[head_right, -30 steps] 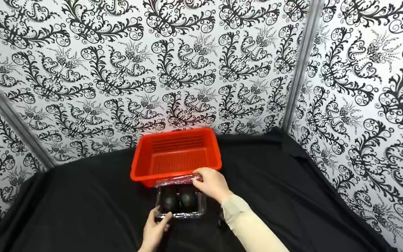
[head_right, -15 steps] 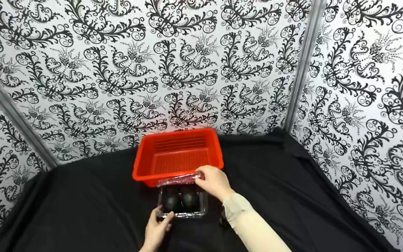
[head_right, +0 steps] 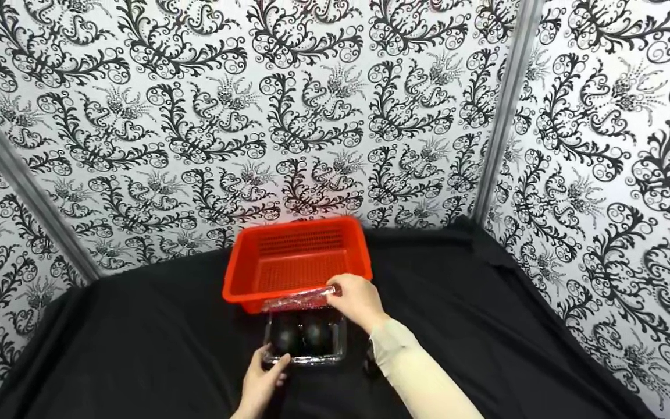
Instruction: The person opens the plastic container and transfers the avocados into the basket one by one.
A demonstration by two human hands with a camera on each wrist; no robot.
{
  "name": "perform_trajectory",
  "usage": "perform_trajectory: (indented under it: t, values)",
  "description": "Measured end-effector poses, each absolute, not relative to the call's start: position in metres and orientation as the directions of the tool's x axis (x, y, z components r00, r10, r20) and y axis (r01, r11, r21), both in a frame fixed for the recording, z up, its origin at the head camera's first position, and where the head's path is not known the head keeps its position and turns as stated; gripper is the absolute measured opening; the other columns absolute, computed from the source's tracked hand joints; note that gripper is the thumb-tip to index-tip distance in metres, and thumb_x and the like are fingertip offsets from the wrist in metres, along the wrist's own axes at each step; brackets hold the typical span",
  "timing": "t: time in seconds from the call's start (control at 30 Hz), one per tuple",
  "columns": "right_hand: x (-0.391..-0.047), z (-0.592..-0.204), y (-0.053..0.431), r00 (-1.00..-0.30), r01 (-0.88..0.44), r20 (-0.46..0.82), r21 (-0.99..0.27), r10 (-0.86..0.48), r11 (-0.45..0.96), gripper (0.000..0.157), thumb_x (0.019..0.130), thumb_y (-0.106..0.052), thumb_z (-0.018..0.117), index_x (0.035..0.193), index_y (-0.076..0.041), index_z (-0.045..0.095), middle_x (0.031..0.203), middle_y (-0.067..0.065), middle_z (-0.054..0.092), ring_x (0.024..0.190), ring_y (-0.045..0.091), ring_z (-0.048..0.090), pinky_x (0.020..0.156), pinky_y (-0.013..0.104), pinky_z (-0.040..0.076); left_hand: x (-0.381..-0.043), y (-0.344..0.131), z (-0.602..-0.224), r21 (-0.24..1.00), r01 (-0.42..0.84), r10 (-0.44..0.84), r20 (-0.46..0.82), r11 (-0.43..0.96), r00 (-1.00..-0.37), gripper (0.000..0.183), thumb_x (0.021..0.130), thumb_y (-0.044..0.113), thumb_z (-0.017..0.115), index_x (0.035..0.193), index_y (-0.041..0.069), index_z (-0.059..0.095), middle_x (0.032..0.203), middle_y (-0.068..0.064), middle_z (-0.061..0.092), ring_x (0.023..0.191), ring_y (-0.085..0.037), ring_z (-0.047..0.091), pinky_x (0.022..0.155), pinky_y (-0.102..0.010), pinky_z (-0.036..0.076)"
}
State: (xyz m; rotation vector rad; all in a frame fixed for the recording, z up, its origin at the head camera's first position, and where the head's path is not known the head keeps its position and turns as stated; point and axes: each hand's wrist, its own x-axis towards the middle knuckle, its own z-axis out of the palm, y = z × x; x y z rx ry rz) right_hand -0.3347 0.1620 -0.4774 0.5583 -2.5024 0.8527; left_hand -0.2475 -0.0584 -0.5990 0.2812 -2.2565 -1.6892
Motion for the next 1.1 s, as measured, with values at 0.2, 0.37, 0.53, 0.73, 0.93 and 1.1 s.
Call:
perform_trajectory:
  t: [0.2, 0.37, 0.53, 0.73, 0.93, 1.1]
  values:
    - [-0.337, -0.476, 0.162, -0.841, -0.48, 0.496, -0.499, -0.216, 0.722, 0.019, 0.075, -0.019, 0.074, 0.094, -0.016, 0.074, 0.094, -0.004, 0.071, 0.086, 0.017, 0.066, 0.077, 0.037, 0.053, -0.246, -0.058, -0.597, 0.96, 0.031, -0.329, 0.126, 0.28, -0.936, 0.056, 0.077, 0.026, 0.08, 0.122, 0.0, 0.057, 0.105, -0.012, 0.062, 0.061, -0.012, 0.059, 0.065, -0.029, 0.05]
    - [-0.34, -0.477, 0.163, -0.842, -0.48, 0.498, -0.519, -0.207, 0.707, 0.018, 0.075, -0.016, 0.074, 0.093, -0.014, 0.075, 0.092, -0.004, 0.071, 0.085, 0.017, 0.066, 0.077, 0.038, 0.053, -0.244, -0.058, -0.595, 0.961, 0.014, -0.317, 0.106, 0.278, -0.942, 0.058, 0.078, 0.028, 0.08, 0.123, 0.0, 0.056, 0.105, -0.012, 0.062, 0.061, -0.012, 0.059, 0.064, -0.029, 0.049]
    - [-0.343, -0.476, 0.162, -0.848, -0.473, 0.493, -0.533, -0.197, 0.702, 0.017, 0.075, -0.017, 0.074, 0.091, -0.015, 0.075, 0.091, -0.005, 0.071, 0.083, 0.016, 0.066, 0.076, 0.037, 0.053, -0.243, -0.058, -0.596, 0.955, 0.054, -0.313, 0.15, 0.293, -0.938, 0.06, 0.077, 0.028, 0.079, 0.121, -0.006, 0.054, 0.101, -0.016, 0.062, 0.057, -0.012, 0.059, 0.06, -0.029, 0.05]
    - [-0.345, -0.475, 0.163, -0.863, -0.454, 0.47, -0.558, -0.186, 0.695, 0.015, 0.076, -0.019, 0.075, 0.091, -0.016, 0.075, 0.089, -0.007, 0.071, 0.077, 0.012, 0.063, 0.072, 0.034, 0.052, -0.241, -0.059, -0.596, 0.958, 0.047, -0.303, 0.136, 0.281, -0.943, 0.062, 0.078, 0.026, 0.078, 0.122, -0.009, 0.052, 0.096, -0.015, 0.061, 0.056, -0.013, 0.06, 0.057, -0.029, 0.051]
    - [-0.346, -0.472, 0.163, -0.872, -0.442, 0.455, -0.581, -0.177, 0.684, 0.013, 0.075, -0.019, 0.076, 0.089, -0.018, 0.075, 0.086, -0.007, 0.07, 0.073, 0.013, 0.061, 0.069, 0.033, 0.051, -0.238, -0.061, -0.593, 0.968, -0.004, -0.287, 0.07, 0.251, -0.955, 0.063, 0.079, 0.024, 0.078, 0.127, -0.007, 0.051, 0.095, -0.01, 0.061, 0.057, -0.013, 0.059, 0.055, -0.027, 0.051]
    - [-0.347, -0.471, 0.163, -0.878, -0.436, 0.446, -0.593, -0.175, 0.677, 0.011, 0.077, -0.019, 0.077, 0.087, -0.016, 0.074, 0.083, -0.006, 0.07, 0.072, 0.014, 0.06, 0.069, 0.033, 0.05, -0.235, -0.063, -0.591, 0.97, -0.008, -0.275, 0.061, 0.244, -0.959, 0.063, 0.079, 0.023, 0.078, 0.127, -0.005, 0.051, 0.086, -0.006, 0.059, 0.057, -0.013, 0.058, 0.052, -0.027, 0.051]
